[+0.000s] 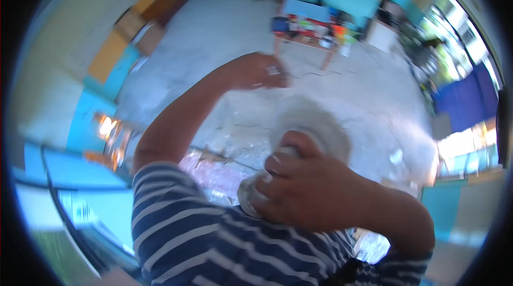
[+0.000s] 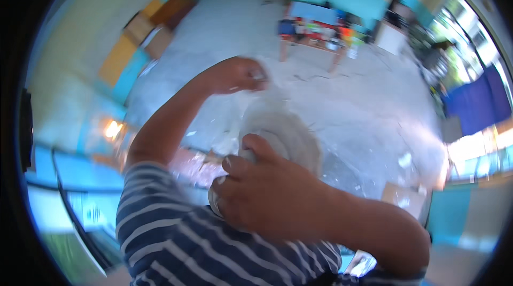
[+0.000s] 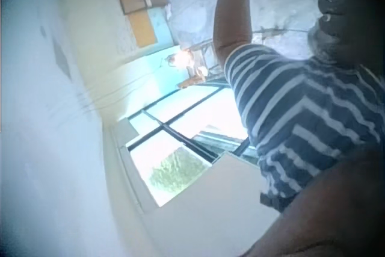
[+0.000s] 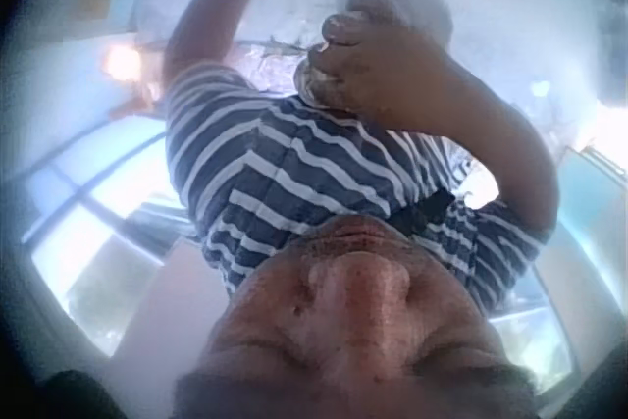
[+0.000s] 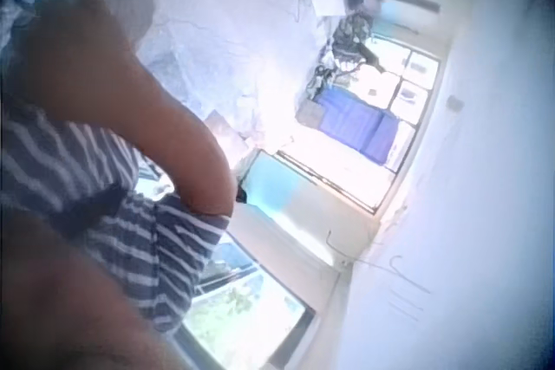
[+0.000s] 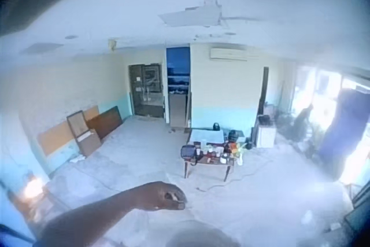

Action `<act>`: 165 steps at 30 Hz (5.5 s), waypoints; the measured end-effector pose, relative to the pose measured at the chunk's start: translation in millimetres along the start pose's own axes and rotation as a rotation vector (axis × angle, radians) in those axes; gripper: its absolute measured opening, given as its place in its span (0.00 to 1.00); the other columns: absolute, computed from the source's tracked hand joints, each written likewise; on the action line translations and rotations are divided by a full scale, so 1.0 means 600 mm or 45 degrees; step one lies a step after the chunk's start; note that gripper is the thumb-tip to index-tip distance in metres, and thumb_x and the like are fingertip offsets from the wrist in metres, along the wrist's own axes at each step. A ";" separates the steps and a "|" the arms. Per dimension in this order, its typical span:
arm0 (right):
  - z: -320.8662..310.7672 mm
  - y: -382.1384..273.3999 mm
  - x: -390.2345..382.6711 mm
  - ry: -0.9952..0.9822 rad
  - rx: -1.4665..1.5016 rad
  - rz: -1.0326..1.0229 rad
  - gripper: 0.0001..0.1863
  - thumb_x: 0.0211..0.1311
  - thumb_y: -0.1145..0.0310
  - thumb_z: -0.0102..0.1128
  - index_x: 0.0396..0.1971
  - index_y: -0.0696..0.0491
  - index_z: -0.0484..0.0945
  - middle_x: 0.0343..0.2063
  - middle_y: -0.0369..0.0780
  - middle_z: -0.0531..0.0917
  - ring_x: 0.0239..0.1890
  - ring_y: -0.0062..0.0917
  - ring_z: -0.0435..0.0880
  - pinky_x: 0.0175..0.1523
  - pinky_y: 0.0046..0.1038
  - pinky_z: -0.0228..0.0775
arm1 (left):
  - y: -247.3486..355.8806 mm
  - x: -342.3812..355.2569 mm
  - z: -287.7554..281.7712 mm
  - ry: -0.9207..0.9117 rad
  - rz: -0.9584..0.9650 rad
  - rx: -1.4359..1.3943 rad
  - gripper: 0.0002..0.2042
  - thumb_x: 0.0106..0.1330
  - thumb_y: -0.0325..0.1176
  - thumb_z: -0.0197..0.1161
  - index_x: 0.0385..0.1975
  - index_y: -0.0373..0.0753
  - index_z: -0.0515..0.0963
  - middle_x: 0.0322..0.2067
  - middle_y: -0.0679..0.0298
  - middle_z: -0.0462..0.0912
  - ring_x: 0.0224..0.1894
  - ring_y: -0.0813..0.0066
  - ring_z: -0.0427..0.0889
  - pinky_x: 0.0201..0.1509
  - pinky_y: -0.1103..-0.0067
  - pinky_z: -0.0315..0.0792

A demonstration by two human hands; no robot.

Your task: The person scoops plaster compound from a wooden board using putty knives and applies it across the ceiling, smoothing it out with the blades.

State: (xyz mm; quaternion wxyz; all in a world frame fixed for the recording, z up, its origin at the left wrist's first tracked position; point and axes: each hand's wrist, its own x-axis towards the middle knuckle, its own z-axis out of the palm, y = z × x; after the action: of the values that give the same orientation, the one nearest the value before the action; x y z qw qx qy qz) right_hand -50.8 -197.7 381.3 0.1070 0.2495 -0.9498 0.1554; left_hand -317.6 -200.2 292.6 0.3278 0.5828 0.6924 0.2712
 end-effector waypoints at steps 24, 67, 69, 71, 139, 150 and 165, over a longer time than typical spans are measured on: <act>-0.006 -0.228 -0.251 -0.085 -0.563 1.719 0.11 0.58 0.62 0.57 0.36 0.49 0.83 0.34 0.37 0.81 0.47 0.30 0.77 0.56 0.43 0.64 | -0.021 0.200 0.496 -0.885 0.463 0.853 0.24 0.54 0.48 0.70 0.43 0.35 0.80 0.42 0.49 0.81 0.46 0.53 0.81 0.52 0.68 0.73; 0.565 0.056 -1.150 0.507 0.116 3.084 0.28 0.61 0.58 0.59 0.62 0.44 0.68 0.66 0.42 0.63 0.72 0.42 0.51 0.69 0.58 0.45 | -0.110 0.195 0.819 -1.048 -0.009 0.646 0.26 0.57 0.52 0.67 0.45 0.34 0.80 0.41 0.50 0.82 0.44 0.54 0.80 0.48 0.68 0.73; 0.580 0.012 -1.141 0.840 0.043 3.107 0.28 0.61 0.58 0.60 0.61 0.48 0.69 0.63 0.44 0.67 0.70 0.41 0.56 0.69 0.54 0.47 | -0.104 0.206 0.847 -1.078 0.028 0.635 0.25 0.57 0.51 0.67 0.44 0.35 0.80 0.40 0.51 0.82 0.43 0.55 0.81 0.48 0.68 0.74; 0.614 -0.047 -1.106 1.302 -0.182 3.079 0.23 0.59 0.56 0.61 0.51 0.55 0.76 0.49 0.47 0.78 0.57 0.42 0.73 0.62 0.42 0.62 | -0.102 0.221 0.876 -1.091 -0.096 0.533 0.23 0.57 0.49 0.67 0.42 0.35 0.80 0.37 0.52 0.83 0.39 0.56 0.81 0.45 0.68 0.74; 0.666 -0.185 -0.914 3.214 0.547 1.071 0.10 0.67 0.59 0.55 0.39 0.50 0.74 0.21 0.29 0.72 0.18 0.14 0.68 0.18 0.16 0.58 | 0.270 0.069 0.842 -0.849 0.919 -0.096 0.23 0.60 0.45 0.68 0.49 0.36 0.76 0.42 0.53 0.84 0.43 0.65 0.81 0.47 0.70 0.75; 0.473 -0.120 -0.594 3.165 1.209 1.148 0.11 0.65 0.62 0.49 0.37 0.52 0.77 0.31 0.37 0.81 0.35 0.25 0.81 0.36 0.28 0.76 | 0.128 0.066 0.670 -0.575 0.666 -1.050 0.16 0.71 0.45 0.53 0.47 0.38 0.76 0.31 0.62 0.82 0.32 0.74 0.80 0.38 0.75 0.75; 0.489 0.137 -0.474 1.828 0.464 1.429 0.27 0.59 0.63 0.58 0.59 0.54 0.68 0.45 0.55 0.79 0.47 0.47 0.79 0.49 0.44 0.74 | -0.251 0.043 0.379 0.251 0.068 -1.528 0.14 0.68 0.47 0.54 0.47 0.49 0.70 0.41 0.62 0.77 0.45 0.62 0.80 0.43 0.54 0.76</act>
State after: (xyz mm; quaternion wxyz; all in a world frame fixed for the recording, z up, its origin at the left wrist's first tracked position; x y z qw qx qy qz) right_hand 113.2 -106.7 8.9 0.5374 -0.3895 -0.5986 0.4485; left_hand -239.9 -202.5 29.8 0.5265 0.2857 0.4310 0.6749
